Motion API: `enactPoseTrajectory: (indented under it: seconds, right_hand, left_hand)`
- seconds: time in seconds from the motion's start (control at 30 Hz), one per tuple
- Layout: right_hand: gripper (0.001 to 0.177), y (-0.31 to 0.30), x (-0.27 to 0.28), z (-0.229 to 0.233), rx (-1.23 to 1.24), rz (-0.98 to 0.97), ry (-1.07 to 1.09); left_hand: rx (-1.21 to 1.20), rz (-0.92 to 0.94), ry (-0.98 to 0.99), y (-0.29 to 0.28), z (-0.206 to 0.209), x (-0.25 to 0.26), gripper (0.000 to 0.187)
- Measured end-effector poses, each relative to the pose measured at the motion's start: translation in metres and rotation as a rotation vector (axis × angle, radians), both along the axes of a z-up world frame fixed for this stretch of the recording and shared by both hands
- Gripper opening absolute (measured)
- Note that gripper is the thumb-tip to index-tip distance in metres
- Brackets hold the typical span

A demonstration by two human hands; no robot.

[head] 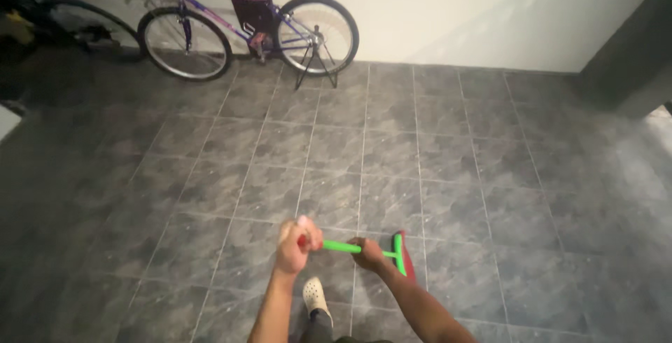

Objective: The person uses a small green squeegee to gather debris on a dark grey tiled floor and pushes the items into a red plastic dustpan.

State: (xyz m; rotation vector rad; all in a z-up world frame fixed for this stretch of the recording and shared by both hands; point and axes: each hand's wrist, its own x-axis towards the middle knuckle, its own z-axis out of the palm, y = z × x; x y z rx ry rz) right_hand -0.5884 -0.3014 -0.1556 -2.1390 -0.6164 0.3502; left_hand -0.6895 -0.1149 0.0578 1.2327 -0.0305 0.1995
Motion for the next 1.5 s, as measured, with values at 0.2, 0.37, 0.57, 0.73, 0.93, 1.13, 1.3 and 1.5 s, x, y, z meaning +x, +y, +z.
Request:
enactPoseTrajectory:
  seconds: [0.2,0.37,0.57,0.73,0.93,1.13,1.3,1.5]
  right_hand:
    - [0.031,-0.024,-0.026,0.003,0.021,-0.014,-0.119]
    - [0.043,-0.072,-0.059,0.004,-0.159,-0.265,0.005]
    - [0.060,-0.105,-0.110,0.003,-0.356,-0.372,0.037]
    - [0.052,-0.075,-0.144,-0.019,-0.404,-0.362,0.038]
    - [0.028,0.017,-0.185,-0.007,-0.294,-0.228,-0.031]
    - [0.029,0.088,-0.240,0.023,-0.137,-0.246,0.049]
    - [0.029,0.122,-0.280,0.019,-0.133,-0.258,0.043]
    - [0.039,0.109,-0.331,0.024,-0.131,-0.341,0.026]
  left_hand:
    - [-0.216,-0.133,-0.290,-0.003,0.011,-0.036,0.043]
    - [-0.213,-0.206,-0.258,-0.020,-0.011,-0.043,0.039]
    - [-0.193,-0.213,-0.027,-0.053,-0.067,-0.063,0.039]
    - [0.058,-0.223,-0.004,-0.032,-0.050,-0.111,0.042]
    - [0.183,-0.235,-0.140,0.026,0.007,-0.158,0.048]
    - [0.181,-0.264,-0.194,0.070,0.031,-0.209,0.050]
    - [0.143,-0.202,-0.097,0.129,0.009,-0.257,0.052]
    - [-0.240,-0.213,-0.169,0.161,-0.014,-0.295,0.053]
